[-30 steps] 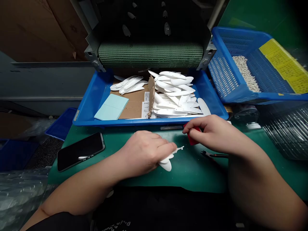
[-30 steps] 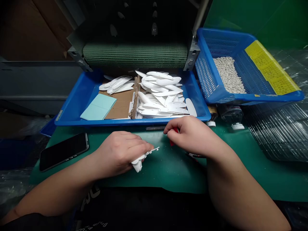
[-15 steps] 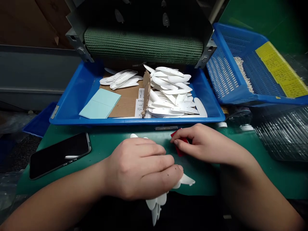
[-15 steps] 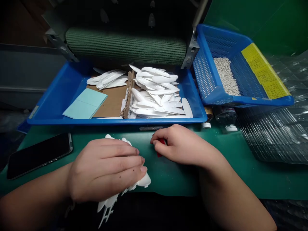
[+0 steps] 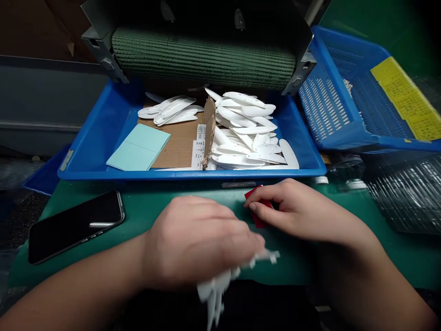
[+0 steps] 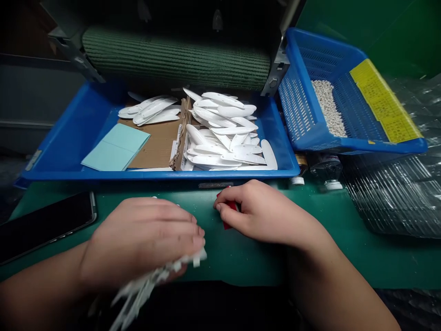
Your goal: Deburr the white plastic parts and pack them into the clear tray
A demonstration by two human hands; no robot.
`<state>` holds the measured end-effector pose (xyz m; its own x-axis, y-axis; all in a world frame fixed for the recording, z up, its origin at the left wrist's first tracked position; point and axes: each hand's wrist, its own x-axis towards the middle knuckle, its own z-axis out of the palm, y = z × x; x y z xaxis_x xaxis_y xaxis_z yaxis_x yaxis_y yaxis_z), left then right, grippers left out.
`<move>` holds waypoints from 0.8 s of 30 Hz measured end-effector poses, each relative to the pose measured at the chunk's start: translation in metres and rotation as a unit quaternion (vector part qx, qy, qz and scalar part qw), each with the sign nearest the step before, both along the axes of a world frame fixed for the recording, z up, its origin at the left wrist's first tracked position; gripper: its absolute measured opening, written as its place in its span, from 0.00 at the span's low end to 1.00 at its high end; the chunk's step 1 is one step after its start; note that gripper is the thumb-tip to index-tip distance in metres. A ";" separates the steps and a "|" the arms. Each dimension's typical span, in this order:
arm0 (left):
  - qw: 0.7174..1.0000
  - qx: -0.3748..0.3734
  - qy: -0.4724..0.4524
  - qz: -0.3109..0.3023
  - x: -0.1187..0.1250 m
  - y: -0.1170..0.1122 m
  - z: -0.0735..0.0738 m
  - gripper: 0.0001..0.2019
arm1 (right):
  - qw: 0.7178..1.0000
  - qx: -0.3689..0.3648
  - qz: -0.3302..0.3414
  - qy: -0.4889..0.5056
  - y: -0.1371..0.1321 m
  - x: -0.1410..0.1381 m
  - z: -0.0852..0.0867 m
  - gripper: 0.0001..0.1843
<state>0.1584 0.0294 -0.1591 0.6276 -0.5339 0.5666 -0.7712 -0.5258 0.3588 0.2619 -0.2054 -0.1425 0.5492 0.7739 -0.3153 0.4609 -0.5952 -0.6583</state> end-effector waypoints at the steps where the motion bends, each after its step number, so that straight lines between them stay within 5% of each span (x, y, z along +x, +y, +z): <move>1: 0.999 -0.031 0.025 0.027 0.003 -0.001 -0.002 0.13 | 1.000 0.005 0.005 0.009 -0.001 0.000 0.001 0.11; 3: 0.980 -0.123 0.113 0.112 0.007 -0.004 -0.005 0.12 | 0.999 0.021 0.025 0.023 -0.002 -0.002 0.004 0.11; 5: 0.925 -0.229 0.246 0.180 0.010 -0.007 -0.006 0.12 | 0.998 0.035 0.046 0.030 -0.002 -0.004 0.005 0.13; 8: 0.820 -0.327 0.423 0.208 0.015 -0.011 -0.008 0.12 | 0.997 0.046 0.056 0.035 0.004 -0.010 0.003 0.17; 11: 0.761 -0.373 0.489 0.204 0.019 -0.013 -0.010 0.14 | 0.997 0.047 0.039 0.049 0.013 -0.017 -0.002 0.19; 17: 0.706 -0.437 0.534 0.158 0.022 -0.016 -0.012 0.24 | 0.994 0.065 -0.018 0.086 0.021 -0.023 -0.011 0.20; 24: 0.733 -0.388 0.526 0.186 0.018 -0.018 -0.008 0.17 | 0.994 0.035 -0.010 0.100 0.025 -0.025 -0.014 0.22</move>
